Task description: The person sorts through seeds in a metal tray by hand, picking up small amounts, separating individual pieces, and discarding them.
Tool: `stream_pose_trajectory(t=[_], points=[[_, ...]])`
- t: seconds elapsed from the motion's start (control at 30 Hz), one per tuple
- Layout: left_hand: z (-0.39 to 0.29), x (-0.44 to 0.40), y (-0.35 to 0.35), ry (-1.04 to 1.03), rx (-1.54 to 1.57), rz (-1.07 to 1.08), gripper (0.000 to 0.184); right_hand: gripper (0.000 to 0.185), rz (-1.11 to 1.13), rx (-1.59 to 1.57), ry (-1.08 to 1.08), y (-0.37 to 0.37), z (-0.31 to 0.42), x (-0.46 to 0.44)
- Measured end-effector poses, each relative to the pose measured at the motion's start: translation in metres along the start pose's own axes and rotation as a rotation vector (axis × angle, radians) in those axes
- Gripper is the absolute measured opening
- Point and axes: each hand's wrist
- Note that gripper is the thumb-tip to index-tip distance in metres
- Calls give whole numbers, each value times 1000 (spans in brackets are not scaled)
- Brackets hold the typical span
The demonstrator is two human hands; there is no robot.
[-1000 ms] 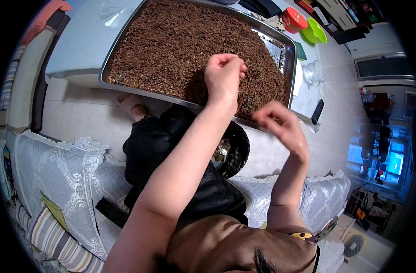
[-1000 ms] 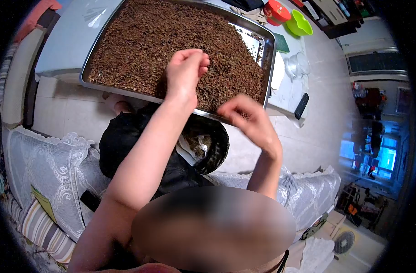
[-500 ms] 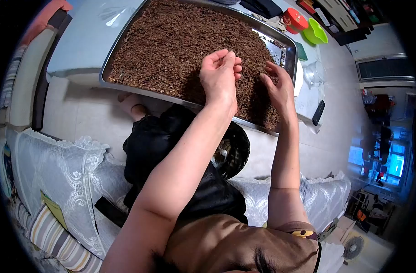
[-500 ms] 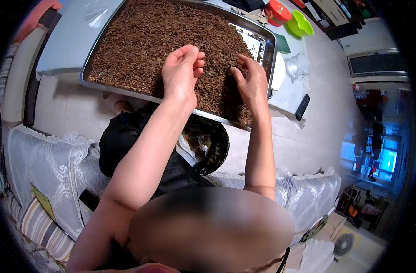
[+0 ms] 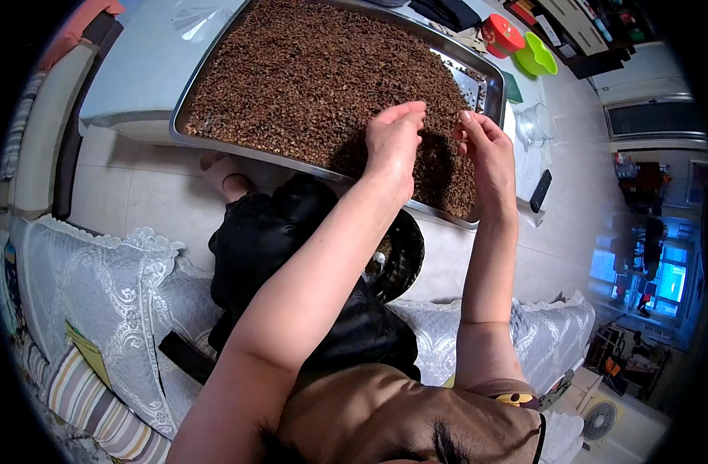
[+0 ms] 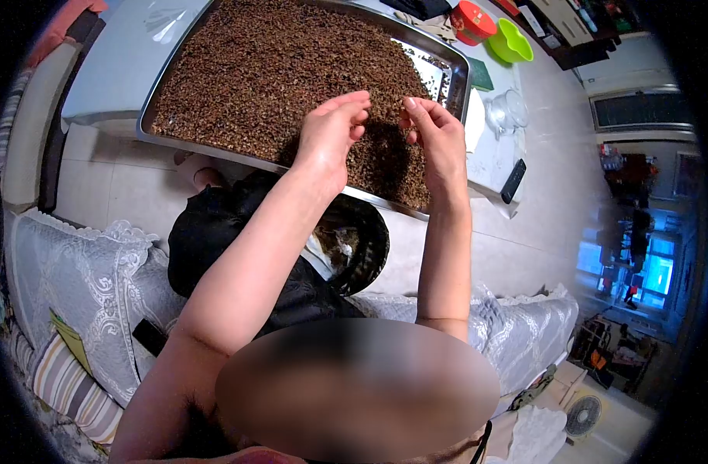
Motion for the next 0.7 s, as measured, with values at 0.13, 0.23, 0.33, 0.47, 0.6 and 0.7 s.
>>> stream_pose_trajectory(t=[0.13, 0.23, 0.33, 0.47, 0.6, 0.7], points=[[0, 3, -4, 59, 17, 161, 30, 27, -36, 86, 38, -12, -3, 3], [3, 1, -3, 1, -30, 252, 27, 27, -78, 161, 73, -18, -2, 5], [4, -5, 1, 77, 29, 190, 25, 29, -82, 147, 29, -14, -3, 4], [10, -8, 1, 145, 113, 190, 28, 32, -77, 47, -47, -13, 3, 6], [3, -4, -4, 164, 171, 219, 27, 32, -56, -14, -55, -9, -2, 2], [0, -2, -7, 128, 139, 280, 24, 32, -58, 33, -24, -10, -3, 1]])
Point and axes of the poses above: each hand's wrist, its own x-axis away from the middle knuckle, its own y-axis out of the back of the hand, z = x × y, and after that the axes turned 5 degrees about -y, right-handed
